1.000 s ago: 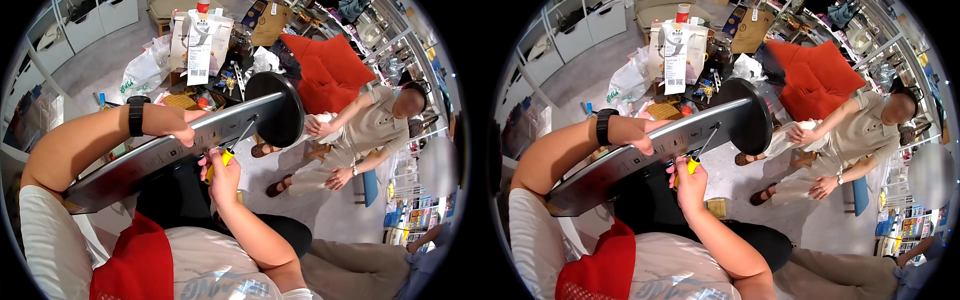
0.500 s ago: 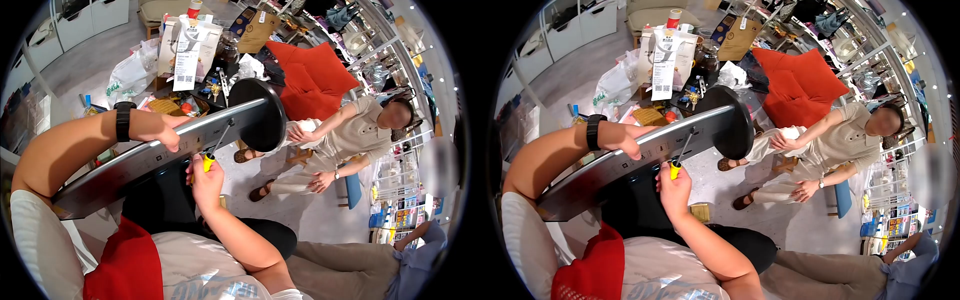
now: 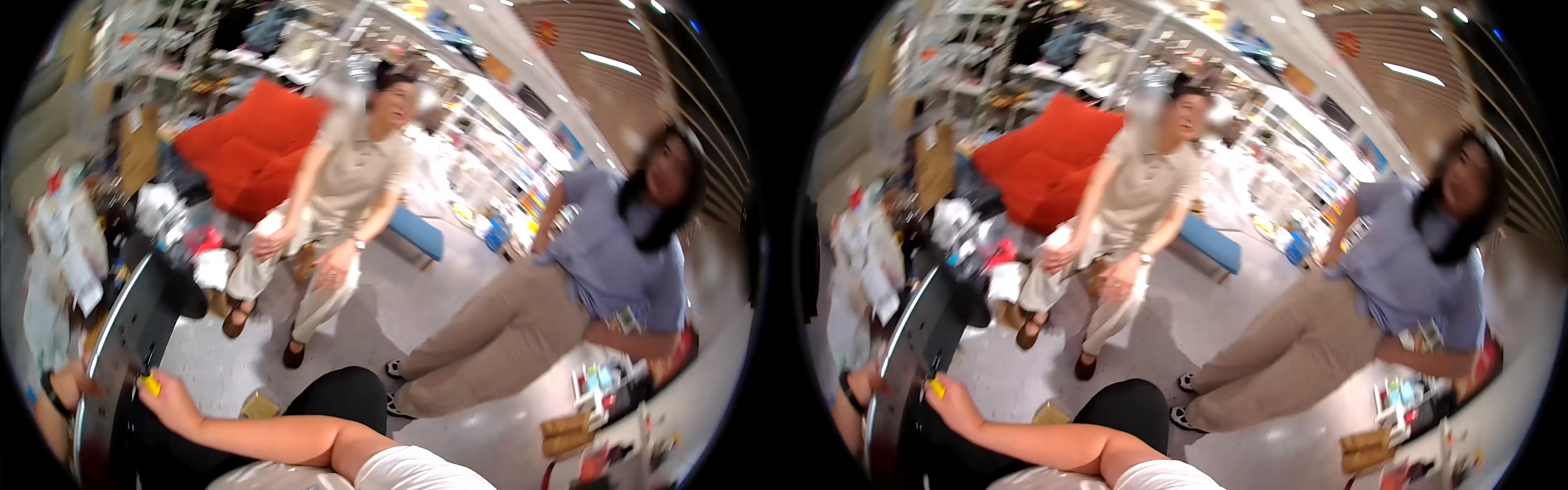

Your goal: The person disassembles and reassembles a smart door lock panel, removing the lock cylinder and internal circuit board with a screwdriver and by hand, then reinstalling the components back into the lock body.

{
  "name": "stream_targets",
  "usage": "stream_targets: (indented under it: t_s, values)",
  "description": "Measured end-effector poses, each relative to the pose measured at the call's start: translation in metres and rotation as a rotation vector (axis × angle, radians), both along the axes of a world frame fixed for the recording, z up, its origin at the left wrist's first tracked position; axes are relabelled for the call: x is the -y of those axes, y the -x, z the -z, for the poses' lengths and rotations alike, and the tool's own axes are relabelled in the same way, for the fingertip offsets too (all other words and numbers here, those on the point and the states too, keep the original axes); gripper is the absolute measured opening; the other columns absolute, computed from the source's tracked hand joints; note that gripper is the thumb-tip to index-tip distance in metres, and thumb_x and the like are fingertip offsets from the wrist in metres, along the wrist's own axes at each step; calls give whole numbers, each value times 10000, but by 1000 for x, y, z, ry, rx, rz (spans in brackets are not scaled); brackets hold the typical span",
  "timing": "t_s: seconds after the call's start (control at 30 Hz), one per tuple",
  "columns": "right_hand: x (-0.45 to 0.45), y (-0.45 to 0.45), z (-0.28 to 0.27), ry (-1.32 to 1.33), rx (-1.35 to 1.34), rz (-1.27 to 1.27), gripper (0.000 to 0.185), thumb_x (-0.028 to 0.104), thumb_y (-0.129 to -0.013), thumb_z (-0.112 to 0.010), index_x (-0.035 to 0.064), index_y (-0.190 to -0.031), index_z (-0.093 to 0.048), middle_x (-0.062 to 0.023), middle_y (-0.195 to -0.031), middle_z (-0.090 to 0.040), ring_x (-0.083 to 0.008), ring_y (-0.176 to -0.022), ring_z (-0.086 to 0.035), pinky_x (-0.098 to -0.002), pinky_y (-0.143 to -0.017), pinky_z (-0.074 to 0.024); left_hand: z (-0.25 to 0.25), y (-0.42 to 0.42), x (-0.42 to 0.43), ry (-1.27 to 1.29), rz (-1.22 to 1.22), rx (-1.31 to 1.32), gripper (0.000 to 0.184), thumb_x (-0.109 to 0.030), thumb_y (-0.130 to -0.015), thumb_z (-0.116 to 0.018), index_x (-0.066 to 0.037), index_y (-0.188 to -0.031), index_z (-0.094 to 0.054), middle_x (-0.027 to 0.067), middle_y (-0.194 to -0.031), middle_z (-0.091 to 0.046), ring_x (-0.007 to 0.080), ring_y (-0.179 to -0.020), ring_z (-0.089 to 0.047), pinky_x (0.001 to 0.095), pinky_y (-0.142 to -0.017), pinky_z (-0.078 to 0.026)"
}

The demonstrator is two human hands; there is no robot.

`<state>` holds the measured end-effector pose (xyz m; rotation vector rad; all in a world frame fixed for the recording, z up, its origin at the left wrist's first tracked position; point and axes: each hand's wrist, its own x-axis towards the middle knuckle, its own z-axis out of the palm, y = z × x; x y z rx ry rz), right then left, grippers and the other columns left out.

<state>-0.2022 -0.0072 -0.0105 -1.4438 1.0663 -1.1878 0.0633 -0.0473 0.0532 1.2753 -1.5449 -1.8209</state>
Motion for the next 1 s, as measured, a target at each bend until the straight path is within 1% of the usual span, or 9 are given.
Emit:
stream_targets:
  t_s: [0.07,0.17,0.33,0.77,0.83,0.9,0.93,0.97,1.0]
  values:
    - [6,0,3,32,33,17,253,180,-966,-672,-51,-923,-578,-195,-714,-541,-203,-665,-461,-383,-651,-463,21,-8,15,-42,-38,-115,846,14,-593,-598,-11,-1435,-517,124,-1229,-686,240,-1066,-664,372,-928,-530]
    - [4,-2,5,41,-2,31,261,184,-955,-669,-52,-911,-569,-212,-727,-565,-261,-648,-493,-397,-655,-464,-28,25,-2,-93,-23,-271,902,5,-564,-528,7,-1464,-470,206,-1253,-668,343,-1147,-666,409,-1001,-529]
    - [4,3,1,48,-41,28,240,169,-944,-660,-42,-896,-556,-206,-726,-564,-290,-644,-497,-401,-653,-458,-29,39,-7,-112,-47,-326,875,-26,-561,-535,41,-1431,-477,215,-1243,-667,345,-1136,-668,410,-1033,-511]
    - [3,2,6,92,-1,52,220,160,-925,-666,-38,-924,-572,-231,-772,-588,-375,-696,-534,-426,-688,-473,-48,46,-10,-85,-4,-306,911,-55,-594,-594,24,-1485,-420,180,-1286,-649,331,-1158,-653,407,-1066,-479]
    - [3,4,8,112,-20,62,210,163,-914,-669,-27,-925,-579,-234,-785,-601,-390,-712,-552,-440,-693,-478,-32,43,-2,26,63,-288,920,-120,-652,-677,-8,-1521,-396,143,-1299,-643,281,-1124,-656,376,-1008,-501]
    - [-23,2,-30,-1,-61,35,176,177,-869,-692,16,-907,-631,-231,-785,-632,-424,-754,-623,-477,-696,-512,-34,9,-24,-55,22,-40,981,-261,-758,-789,-81,-1600,-319,53,-1228,-647,134,-962,-638,249,-775,-523]
    - [-23,-6,-31,-79,-54,-39,180,180,-844,-718,22,-886,-644,-219,-768,-648,-417,-745,-639,-488,-683,-520,-40,-1,-30,-84,64,97,995,-221,-794,-771,-97,-1635,-255,10,-1139,-639,66,-867,-586,188,-664,-464]
    - [-31,0,-34,-85,-122,43,160,155,-840,-719,19,-855,-638,-178,-737,-656,-350,-702,-641,-464,-641,-512,-39,-2,-31,11,74,126,975,-216,-822,-734,-88,-1644,-226,35,-1199,-615,82,-939,-576,209,-745,-472]
    - [-20,1,-23,-86,-59,-45,153,130,-838,-712,2,-846,-629,-131,-703,-637,-240,-662,-604,-412,-610,-497,-40,-1,-31,107,79,159,955,-211,-850,-697,-80,-1653,-197,61,-1258,-590,99,-1010,-567,231,-826,-480]
